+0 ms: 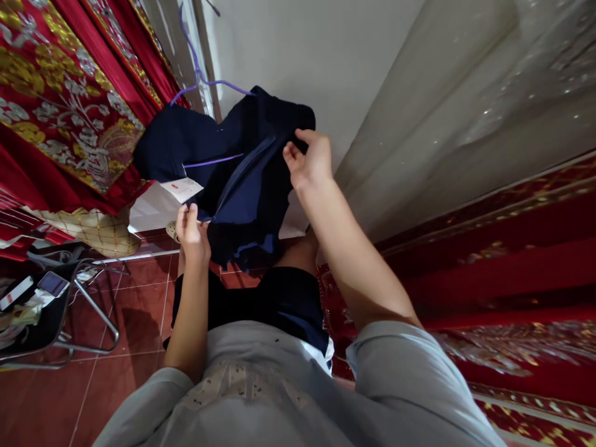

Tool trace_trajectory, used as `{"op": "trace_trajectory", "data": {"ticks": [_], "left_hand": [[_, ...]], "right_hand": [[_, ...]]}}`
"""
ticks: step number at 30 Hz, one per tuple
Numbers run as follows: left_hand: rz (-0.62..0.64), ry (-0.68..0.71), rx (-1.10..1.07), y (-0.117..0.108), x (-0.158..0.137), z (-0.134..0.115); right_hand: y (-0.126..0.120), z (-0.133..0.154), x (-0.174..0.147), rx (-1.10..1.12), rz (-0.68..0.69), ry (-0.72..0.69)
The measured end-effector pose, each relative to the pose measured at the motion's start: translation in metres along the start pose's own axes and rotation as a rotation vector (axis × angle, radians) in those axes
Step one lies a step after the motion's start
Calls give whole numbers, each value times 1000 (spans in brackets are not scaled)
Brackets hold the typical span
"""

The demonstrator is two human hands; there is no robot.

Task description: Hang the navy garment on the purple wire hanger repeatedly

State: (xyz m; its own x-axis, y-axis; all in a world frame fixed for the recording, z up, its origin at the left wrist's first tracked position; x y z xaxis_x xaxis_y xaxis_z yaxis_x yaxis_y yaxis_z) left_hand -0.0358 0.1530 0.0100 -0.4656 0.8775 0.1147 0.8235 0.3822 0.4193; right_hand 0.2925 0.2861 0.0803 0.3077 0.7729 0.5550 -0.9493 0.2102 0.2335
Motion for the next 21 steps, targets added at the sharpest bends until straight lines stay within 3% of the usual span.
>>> {"op": "trace_trajectory", "data": {"ticks": [2, 6, 8, 10, 12, 16, 21], "left_hand": [[54, -30, 28, 5, -11, -7], [84, 73, 42, 15, -26, -42], [108, 75, -27, 18, -33, -50], [171, 33, -91, 24, -40, -51], [235, -13, -116, 30, -46, -48], [275, -27, -111, 34, -50, -50], [241, 4, -88, 30, -48, -56]], "right_hand": [[-2, 9, -32, -37, -169, 49], [45, 76, -112, -471, -42, -160], [60, 96, -152, -549, -73, -192], [67, 103, -184, -456, -143, -216], [77, 96, -202, -271, -120, -201], [105, 64, -208, 111, 154, 26], [114, 61, -207, 241, 340, 226]]}}
Point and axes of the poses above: each hand's wrist, its own x-axis towards the middle knuckle, its own y-axis out of the palm, z = x × y, the point moved 10 cm from there along x, towards the middle knuckle, and after that the axes turned 9 degrees about -y, right-handed, at the moved point
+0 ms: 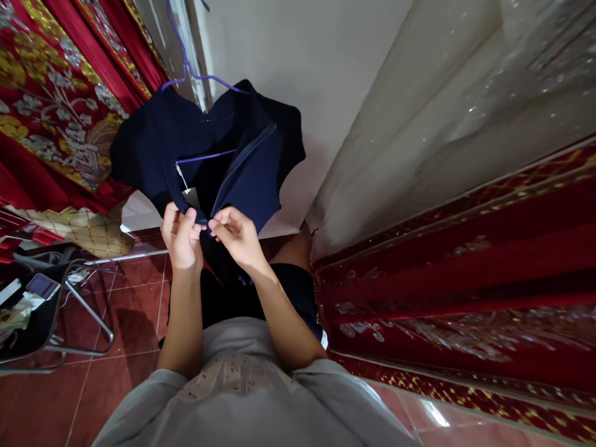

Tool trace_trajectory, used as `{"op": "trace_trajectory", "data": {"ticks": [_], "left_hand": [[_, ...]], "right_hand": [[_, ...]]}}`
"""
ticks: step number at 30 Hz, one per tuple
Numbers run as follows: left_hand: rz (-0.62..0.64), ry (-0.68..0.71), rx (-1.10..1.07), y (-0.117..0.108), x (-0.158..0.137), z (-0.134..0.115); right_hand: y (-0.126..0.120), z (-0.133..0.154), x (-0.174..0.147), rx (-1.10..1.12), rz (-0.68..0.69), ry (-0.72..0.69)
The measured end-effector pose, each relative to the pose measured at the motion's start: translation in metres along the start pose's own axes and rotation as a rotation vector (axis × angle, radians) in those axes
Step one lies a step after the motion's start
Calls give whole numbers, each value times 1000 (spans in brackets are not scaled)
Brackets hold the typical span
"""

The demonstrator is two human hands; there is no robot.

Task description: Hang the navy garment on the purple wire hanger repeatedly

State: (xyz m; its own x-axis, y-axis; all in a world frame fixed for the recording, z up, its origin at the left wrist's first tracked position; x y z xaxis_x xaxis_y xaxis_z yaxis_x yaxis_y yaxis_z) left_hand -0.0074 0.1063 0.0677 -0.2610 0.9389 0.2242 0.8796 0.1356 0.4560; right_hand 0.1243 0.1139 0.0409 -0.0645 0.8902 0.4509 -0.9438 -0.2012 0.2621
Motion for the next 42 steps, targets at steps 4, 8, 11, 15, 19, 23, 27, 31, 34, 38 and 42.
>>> {"op": "trace_trajectory", "data": {"ticks": [4, 8, 11, 15, 19, 23, 27, 31, 34, 38, 42], "left_hand": [[14, -3, 20, 2, -1, -1], [5, -19, -10, 2, -3, 0], [16, -26, -16, 0, -2, 3], [142, -9, 172, 3, 2, 3], [266, 28, 420, 4, 2, -1], [317, 70, 587, 9, -4, -4], [330, 236, 669, 25, -15, -10], [319, 259, 664, 39, -21, 4], [212, 253, 566, 34, -18, 10], [205, 180, 471, 29, -16, 16], [227, 114, 490, 29, -16, 16]], "right_hand": [[0, 3, -4, -24, 16, 42], [0, 8, -9, -64, 35, 26], [-4, 12, -10, -80, 21, 24], [-8, 19, -10, -151, 31, -11], [-13, 17, -12, -197, 17, -23], [-15, 14, -10, -215, 20, -26], [-18, 16, -9, -252, 49, -56], [-23, 18, -9, -258, 58, -79], [-23, 20, -9, -265, 79, -93], [-33, 27, -7, -317, -16, -138], [-42, 35, -10, -439, -108, -189]]}}
Point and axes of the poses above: each hand's wrist, its own x-axis towards the middle knuckle, its own y-axis out of the palm, z = x × y, the point moved 10 cm from there along x, towards the middle knuckle, and after that the axes turned 9 degrees about -y, right-handed, at the moved point
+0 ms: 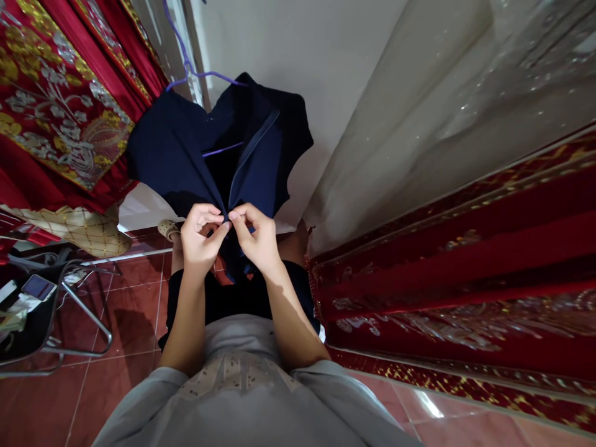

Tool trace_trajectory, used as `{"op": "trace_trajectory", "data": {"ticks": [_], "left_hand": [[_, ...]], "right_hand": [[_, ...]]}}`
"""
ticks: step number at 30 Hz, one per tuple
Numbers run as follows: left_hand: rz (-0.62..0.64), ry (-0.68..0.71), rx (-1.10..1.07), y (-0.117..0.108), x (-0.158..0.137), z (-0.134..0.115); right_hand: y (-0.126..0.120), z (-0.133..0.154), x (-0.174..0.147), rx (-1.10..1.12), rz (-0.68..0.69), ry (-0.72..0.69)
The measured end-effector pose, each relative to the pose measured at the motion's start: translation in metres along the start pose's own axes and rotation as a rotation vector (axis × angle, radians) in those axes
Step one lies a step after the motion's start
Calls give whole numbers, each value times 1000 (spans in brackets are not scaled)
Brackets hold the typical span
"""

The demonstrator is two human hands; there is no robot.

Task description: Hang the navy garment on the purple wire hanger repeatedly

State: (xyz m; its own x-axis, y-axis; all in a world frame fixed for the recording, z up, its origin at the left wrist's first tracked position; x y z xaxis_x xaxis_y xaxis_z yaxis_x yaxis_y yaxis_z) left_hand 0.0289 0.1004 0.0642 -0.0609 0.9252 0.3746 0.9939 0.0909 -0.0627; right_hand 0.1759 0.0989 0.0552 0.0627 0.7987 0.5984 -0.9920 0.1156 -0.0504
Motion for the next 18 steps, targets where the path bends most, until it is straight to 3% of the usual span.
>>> {"op": "trace_trajectory", "data": {"ticks": [5, 10, 14, 18], "left_hand": [[-2, -13, -14, -5, 3, -5], [-7, -28, 36, -9, 6, -2], [18, -18, 160, 14, -1, 2], [110, 62, 251, 44, -5, 9]], "right_hand": [[2, 8, 20, -95, -1, -99], [14, 6, 107, -152, 60, -217], [35, 11, 191, -238, 188, -307], [40, 36, 221, -317, 285, -352]]}}
Point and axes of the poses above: each hand's wrist, its own x-axis towards the middle knuckle, its own y-axis out of the palm, z = x × y, the point moved 10 cm from there along x, towards the middle knuckle, and after that the axes turned 9 degrees about -y, right-handed, at the moved point
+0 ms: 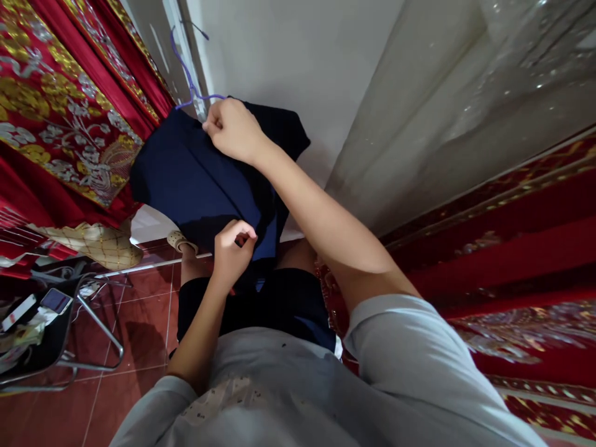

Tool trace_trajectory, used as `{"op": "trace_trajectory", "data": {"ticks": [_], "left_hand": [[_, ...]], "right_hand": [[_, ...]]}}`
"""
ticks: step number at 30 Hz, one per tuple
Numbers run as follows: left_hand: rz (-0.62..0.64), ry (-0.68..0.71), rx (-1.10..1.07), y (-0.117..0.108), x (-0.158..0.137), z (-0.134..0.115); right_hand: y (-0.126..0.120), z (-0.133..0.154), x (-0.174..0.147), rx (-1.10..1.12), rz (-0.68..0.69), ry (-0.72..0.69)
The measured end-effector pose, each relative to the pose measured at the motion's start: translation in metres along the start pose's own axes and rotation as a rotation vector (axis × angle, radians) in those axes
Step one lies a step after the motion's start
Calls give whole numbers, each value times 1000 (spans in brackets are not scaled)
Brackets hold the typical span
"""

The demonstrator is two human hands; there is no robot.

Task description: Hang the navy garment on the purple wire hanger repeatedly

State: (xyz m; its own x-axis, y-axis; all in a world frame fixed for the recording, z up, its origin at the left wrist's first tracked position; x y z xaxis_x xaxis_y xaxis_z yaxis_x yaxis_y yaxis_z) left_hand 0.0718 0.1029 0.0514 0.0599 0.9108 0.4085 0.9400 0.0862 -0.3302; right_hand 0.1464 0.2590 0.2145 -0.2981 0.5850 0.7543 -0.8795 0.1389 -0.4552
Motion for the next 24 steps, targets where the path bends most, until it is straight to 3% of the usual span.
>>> {"op": "trace_trajectory", "data": {"ticks": [4, 9, 12, 15, 18, 20, 22, 24], "left_hand": [[49, 81, 24, -1, 22, -12], [-106, 142, -238, -64, 94, -62], [-128, 127, -309, -89, 146, -70], [-88, 111, -227, -90, 180, -58], [-50, 98, -171, -86, 188, -53], [-80, 101, -150, -96, 185, -60], [-147, 141, -70, -118, 179, -73], [-264, 222, 28, -154, 172, -81]], "right_hand": [[-12, 12, -12, 124, 18, 160], [-16, 10, -33, 293, -19, 386], [-19, 9, -33, 338, -78, 356], [-17, 1, -34, 293, -166, 273], [-3, -17, -49, 194, -261, 221], [18, -34, -65, 151, -261, 246], [41, -52, -84, 143, -211, 344], [60, -62, -104, 168, -148, 427]]}}
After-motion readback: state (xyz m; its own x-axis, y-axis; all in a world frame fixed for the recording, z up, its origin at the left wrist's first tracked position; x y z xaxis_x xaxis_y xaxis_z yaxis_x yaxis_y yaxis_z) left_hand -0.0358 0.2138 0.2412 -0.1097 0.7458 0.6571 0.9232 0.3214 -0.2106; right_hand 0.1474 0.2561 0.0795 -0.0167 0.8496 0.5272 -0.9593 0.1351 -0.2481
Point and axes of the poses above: each hand's wrist, its own x-axis towards the middle knuckle, its own y-axis out of the palm, z = x × y, the point moved 10 cm from there along x, towards the middle knuckle, and after that the axes turned 9 degrees about -y, right-handed, at the moved point
